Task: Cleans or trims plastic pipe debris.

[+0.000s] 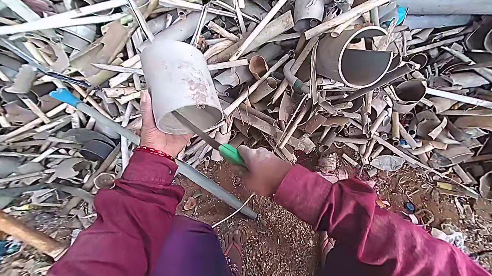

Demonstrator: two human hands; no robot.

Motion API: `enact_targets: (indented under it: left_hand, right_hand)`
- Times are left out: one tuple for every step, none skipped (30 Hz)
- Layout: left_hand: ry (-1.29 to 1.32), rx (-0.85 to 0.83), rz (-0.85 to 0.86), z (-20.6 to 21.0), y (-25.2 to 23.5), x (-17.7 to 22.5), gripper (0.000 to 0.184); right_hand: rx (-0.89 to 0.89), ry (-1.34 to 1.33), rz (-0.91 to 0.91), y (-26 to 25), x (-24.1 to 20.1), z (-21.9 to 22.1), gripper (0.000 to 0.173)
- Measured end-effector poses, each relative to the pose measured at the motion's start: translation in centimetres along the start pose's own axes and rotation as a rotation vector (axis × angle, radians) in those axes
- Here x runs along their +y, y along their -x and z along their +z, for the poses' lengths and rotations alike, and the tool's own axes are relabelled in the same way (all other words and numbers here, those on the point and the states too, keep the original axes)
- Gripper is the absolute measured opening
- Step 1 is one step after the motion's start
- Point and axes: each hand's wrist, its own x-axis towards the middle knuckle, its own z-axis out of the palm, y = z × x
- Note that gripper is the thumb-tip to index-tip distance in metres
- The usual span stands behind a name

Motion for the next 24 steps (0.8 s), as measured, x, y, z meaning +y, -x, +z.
enact_targets:
  left_hand:
    - [0.001, -0.015, 0.007, 0.1, 0.0, 0.1, 0.066]
    - [0.015, -0.027, 0.018, 0.3, 0.0, 0.1, 0.068]
    - [0.044, -0.039, 0.04, 0.4, 0.0, 0.0, 0.068]
    - [0.059, -0.053, 0.068, 0.4, -0.1, -0.2, 0.068]
    - [0.065, -0.065, 0.092, 0.3, -0.1, -0.2, 0.069]
    - [0.069, -0.078, 0.109, 0.2, -0.1, -0.3, 0.068]
    - [0.067, -0.087, 0.112, 0.1, 0.0, -0.4, 0.068]
    - [0.072, -0.097, 0.105, 0.1, 0.1, -0.4, 0.068]
    - [0.061, -0.104, 0.105, 0.1, 0.2, -0.5, 0.064]
    - [0.03, -0.103, 0.125, 0.2, 0.4, -0.6, 0.059]
    - [-0.006, -0.108, 0.169, 0.1, 0.5, -0.7, 0.056]
    - [0.006, -0.118, 0.187, -0.1, 0.5, -0.6, 0.061]
    - [0.068, -0.14, 0.17, -0.5, 0.5, -0.5, 0.07]
    - [0.143, -0.166, 0.144, -0.7, 0.2, -0.5, 0.081]
    - [0.176, -0.165, 0.119, -0.7, -0.1, -0.6, 0.086]
    - [0.156, -0.156, 0.111, -0.5, -0.3, -0.7, 0.083]
    - [0.096, -0.141, 0.117, -0.2, -0.3, -0.9, 0.073]
    - [0.019, -0.097, 0.121, 0.3, -0.3, -1.1, 0.062]
    - [-0.052, -0.038, 0.118, 0.9, -0.1, -1.2, 0.053]
    - [-0.105, 0.012, 0.114, 1.3, 0.0, -1.2, 0.05]
    - [-0.132, 0.054, 0.112, 1.4, 0.0, -1.0, 0.05]
    - [-0.13, 0.086, 0.112, 1.5, 0.0, -0.9, 0.05]
    - [-0.094, 0.103, 0.105, 1.6, 0.1, -0.6, 0.051]
    - [-0.038, 0.101, 0.098, 1.6, 0.0, -0.5, 0.052]
  right_hand:
    - [-0.005, -0.044, -0.03, 0.2, -0.4, 0.4, 0.039]
    - [0.004, -0.04, -0.032, 0.2, -0.6, 0.7, 0.041]
    - [0.022, 0.0, -0.011, 0.0, -0.6, 1.0, 0.042]
    - [0.05, 0.059, 0.025, -0.3, -0.5, 1.1, 0.04]
    - [0.089, 0.122, 0.076, -0.5, -0.5, 1.0, 0.035]
    - [0.111, 0.164, 0.139, -0.5, -0.7, 0.7, 0.032]
    - [0.111, 0.157, 0.178, -0.3, -1.2, 0.5, 0.032]
    - [0.085, 0.093, 0.167, 0.2, -1.8, 0.2, 0.032]
    - [0.047, -0.029, 0.111, 0.9, -2.2, 0.2, 0.034]
    - [0.017, -0.16, 0.032, 1.4, -2.4, 0.5, 0.036]
    - [0.013, -0.244, -0.038, 1.5, -2.2, 1.1, 0.035]
    - [0.019, -0.25, -0.064, 1.4, -2.1, 1.5, 0.034]
    - [0.015, -0.172, -0.032, 1.1, -1.9, 1.6, 0.035]
    - [0.04, -0.008, 0.032, 0.6, -1.7, 1.7, 0.034]
    - [0.078, 0.115, 0.114, 0.3, -1.5, 1.9, 0.038]
    - [0.115, 0.178, 0.172, 0.1, -1.5, 2.2, 0.04]
    - [0.098, 0.184, 0.193, 0.3, -1.9, 2.3, 0.039]
    - [0.042, 0.123, 0.174, 0.7, -2.4, 2.1, 0.037]
    - [-0.007, 0.018, 0.116, 1.1, -2.8, 2.1, 0.036]
    - [-0.038, -0.104, 0.051, 1.3, -2.9, 2.3, 0.036]
    - [-0.048, -0.184, -0.001, 1.3, -2.7, 2.5, 0.037]
    - [-0.047, -0.195, -0.03, 1.0, -2.3, 2.6, 0.039]
    - [-0.051, -0.141, -0.027, 0.5, -1.8, 2.3, 0.041]
    - [-0.057, -0.077, 0.014, 0.1, -1.3, 1.7, 0.041]
